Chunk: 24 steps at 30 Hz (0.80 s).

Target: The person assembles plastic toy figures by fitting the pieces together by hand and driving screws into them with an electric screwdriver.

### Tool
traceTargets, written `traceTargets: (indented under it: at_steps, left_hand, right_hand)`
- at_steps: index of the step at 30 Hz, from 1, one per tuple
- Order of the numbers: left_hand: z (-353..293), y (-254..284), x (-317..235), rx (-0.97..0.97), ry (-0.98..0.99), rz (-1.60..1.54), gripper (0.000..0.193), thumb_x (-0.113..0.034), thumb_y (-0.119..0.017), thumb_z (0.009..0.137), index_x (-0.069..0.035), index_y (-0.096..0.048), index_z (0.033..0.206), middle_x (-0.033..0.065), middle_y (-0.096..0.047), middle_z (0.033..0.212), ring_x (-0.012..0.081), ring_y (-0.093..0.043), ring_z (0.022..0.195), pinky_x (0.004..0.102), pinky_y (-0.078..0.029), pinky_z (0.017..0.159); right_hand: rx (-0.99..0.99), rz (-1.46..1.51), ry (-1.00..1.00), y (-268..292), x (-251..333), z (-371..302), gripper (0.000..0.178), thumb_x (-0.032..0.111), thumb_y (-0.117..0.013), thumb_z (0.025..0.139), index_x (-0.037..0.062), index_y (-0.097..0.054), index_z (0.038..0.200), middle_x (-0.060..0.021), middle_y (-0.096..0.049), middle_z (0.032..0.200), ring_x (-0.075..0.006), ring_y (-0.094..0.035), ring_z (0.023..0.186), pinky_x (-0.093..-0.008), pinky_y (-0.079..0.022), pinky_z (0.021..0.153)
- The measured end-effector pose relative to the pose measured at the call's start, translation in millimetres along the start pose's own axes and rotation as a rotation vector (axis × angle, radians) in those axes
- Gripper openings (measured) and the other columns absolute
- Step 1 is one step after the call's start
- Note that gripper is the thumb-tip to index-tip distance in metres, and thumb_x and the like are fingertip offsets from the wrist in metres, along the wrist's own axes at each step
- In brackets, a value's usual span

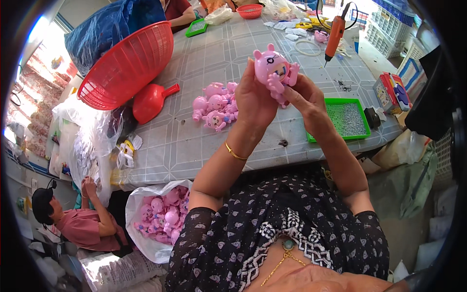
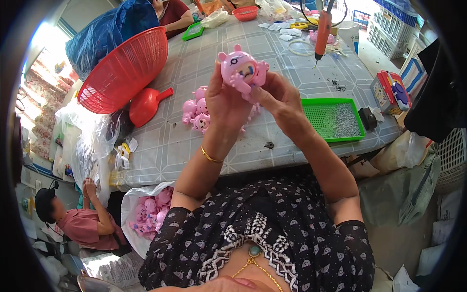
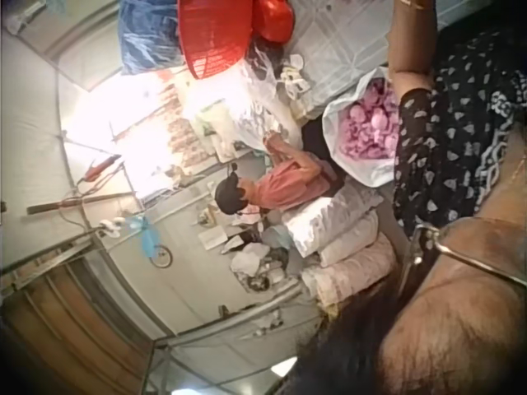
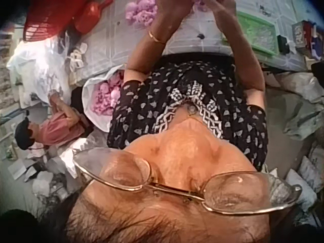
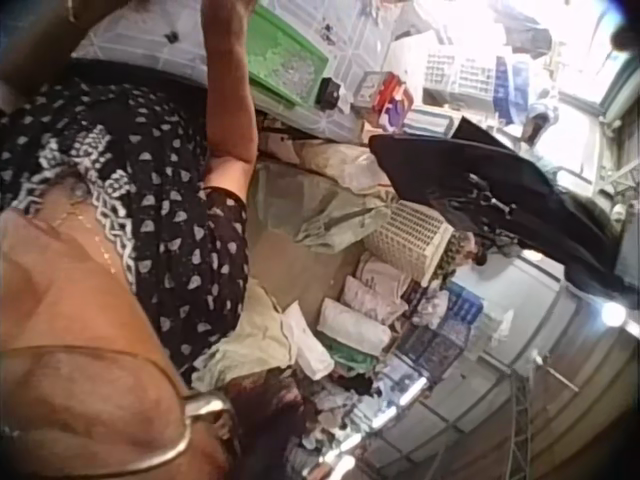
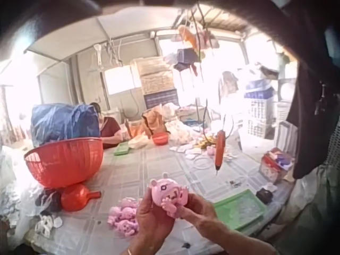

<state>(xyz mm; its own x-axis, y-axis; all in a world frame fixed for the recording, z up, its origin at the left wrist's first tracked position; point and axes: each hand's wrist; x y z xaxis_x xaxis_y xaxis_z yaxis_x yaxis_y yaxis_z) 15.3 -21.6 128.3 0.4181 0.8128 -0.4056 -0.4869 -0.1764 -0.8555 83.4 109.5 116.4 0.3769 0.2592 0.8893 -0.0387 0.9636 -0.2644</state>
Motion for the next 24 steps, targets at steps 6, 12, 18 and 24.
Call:
traceTargets:
  at_steps: [6, 12, 18, 24]
  left_hand:
    - [1.9, 14.2, 3.4, 0.037, -0.010, 0.025, 0.055, -0.045, -0.054, 0.105, -0.003, -0.050, 0.140, 0.0190, -0.065, 0.128, 0.0374, -0.060, 0.122, 0.0507, -0.044, 0.111]
    - [10.6, 14.3, -17.3, -0.040, 0.049, 0.075, 0.046, -0.047, -0.055, 0.104, -0.011, -0.055, 0.134, 0.0087, -0.067, 0.122, 0.0265, -0.063, 0.114, 0.0432, -0.051, 0.099]
    - [9.6, 18.2, -19.3, -0.120, 0.014, 0.166, 0.044, -0.044, -0.066, 0.099, -0.012, -0.059, 0.128, 0.0069, -0.067, 0.121, 0.0239, -0.063, 0.111, 0.0414, -0.051, 0.095]
    - [0.2, 13.5, -33.6, -0.272, 0.036, 0.246, 0.044, -0.038, -0.070, 0.097, -0.011, -0.058, 0.128, 0.0076, -0.067, 0.116, 0.0222, -0.064, 0.107, 0.0388, -0.052, 0.090]
  right_hand:
    - [-0.027, 0.001, -0.076, 2.5, -13.1, 3.9, 0.039, 0.020, -0.067, 0.101, 0.0001, -0.058, 0.133, -0.0051, -0.068, 0.116, -0.0109, -0.064, 0.105, -0.0277, -0.050, 0.094]
    - [-0.064, 0.133, -0.151, 0.8, -15.8, 6.7, 0.047, 0.031, -0.061, 0.104, 0.0033, -0.051, 0.141, -0.0030, -0.067, 0.111, -0.0095, -0.064, 0.097, -0.0243, -0.048, 0.084]
    - [-0.079, 0.024, -0.139, -10.5, -14.2, 5.9, 0.044, 0.032, -0.057, 0.106, 0.0029, -0.054, 0.139, -0.0056, -0.068, 0.113, -0.0109, -0.065, 0.095, -0.0246, -0.049, 0.083]
    - [0.081, 0.394, -0.248, 9.0, -16.7, 12.3, 0.035, 0.030, -0.053, 0.108, 0.0012, -0.063, 0.125, -0.0091, -0.071, 0.111, -0.0152, -0.069, 0.096, -0.0304, -0.055, 0.086]
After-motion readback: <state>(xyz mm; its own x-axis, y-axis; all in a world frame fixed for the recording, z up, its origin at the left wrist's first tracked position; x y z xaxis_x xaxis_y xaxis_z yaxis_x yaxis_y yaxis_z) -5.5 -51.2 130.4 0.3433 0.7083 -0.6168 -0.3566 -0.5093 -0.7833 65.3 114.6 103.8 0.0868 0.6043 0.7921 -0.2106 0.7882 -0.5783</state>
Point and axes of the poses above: each hand's wrist, its own z-axis towards the middle knuckle, its own y-axis out of the back of the hand, x = y × z
